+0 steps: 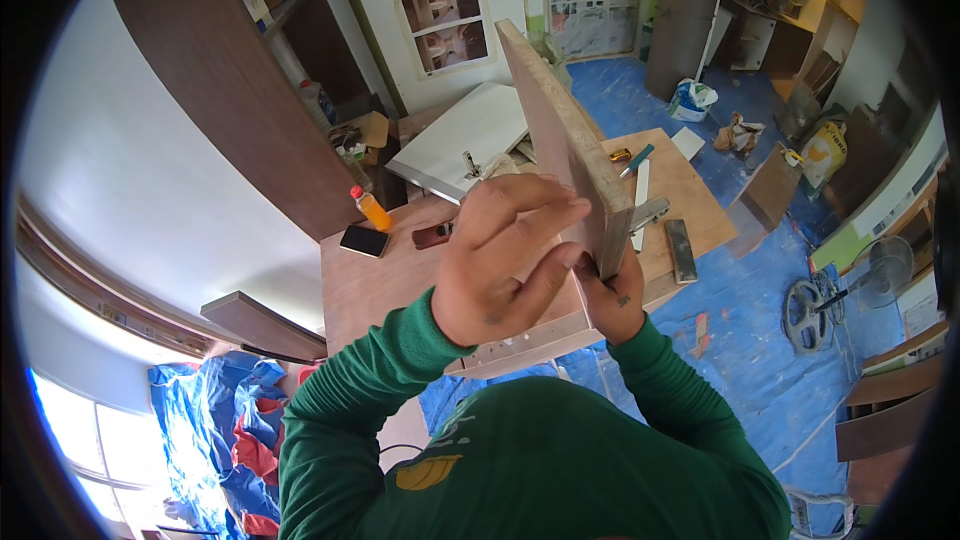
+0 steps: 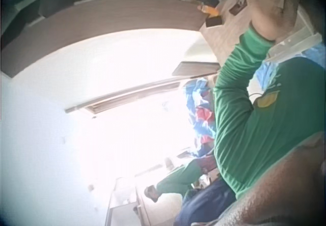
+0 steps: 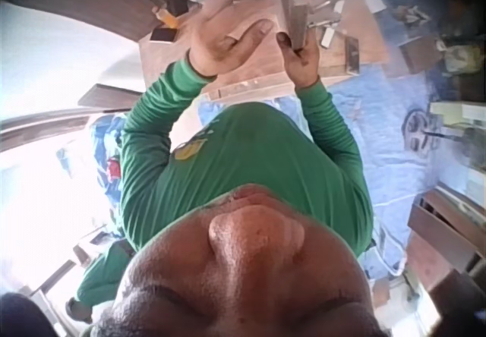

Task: The person sands the edge of a white cabinet door, then flips it to attach a metal trim strip to the wood-grain side using a hammer. The person works on a single door piece on a workbench.

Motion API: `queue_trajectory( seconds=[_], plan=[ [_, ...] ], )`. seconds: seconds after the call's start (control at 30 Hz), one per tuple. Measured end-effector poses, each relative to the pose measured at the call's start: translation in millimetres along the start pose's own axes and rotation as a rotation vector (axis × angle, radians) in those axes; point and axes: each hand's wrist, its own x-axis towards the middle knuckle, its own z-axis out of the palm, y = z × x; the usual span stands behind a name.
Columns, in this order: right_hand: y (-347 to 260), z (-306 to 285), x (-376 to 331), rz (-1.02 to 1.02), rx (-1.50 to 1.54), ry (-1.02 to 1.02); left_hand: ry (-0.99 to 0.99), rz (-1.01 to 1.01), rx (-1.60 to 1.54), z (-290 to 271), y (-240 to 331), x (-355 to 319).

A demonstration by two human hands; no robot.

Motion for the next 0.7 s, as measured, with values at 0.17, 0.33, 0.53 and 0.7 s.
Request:
queue_trajectory(
  seconds=[0.17,0.33,0.53,0.7],
  plan=[
    [-4.0,2.3,-0.2,-0.020,0.033,-0.011,0.008,0.109,0.094,10.9,3.1,8.5],
    [-9.4,6.2,0.6,0.004,0.040,0.005,0.067,0.132,0.139,15.6,-4.6,9.7],
    [-5.8,2.4,1.1,-0.006,-0.037,-0.021,0.083,0.229,0.173,13.7,-9.9,15.9],
    [-6.2,5.8,5.1,-0.061,-0.006,0.033,0.127,0.215,0.183,16.8,-7.7,17.4]
  ],
)
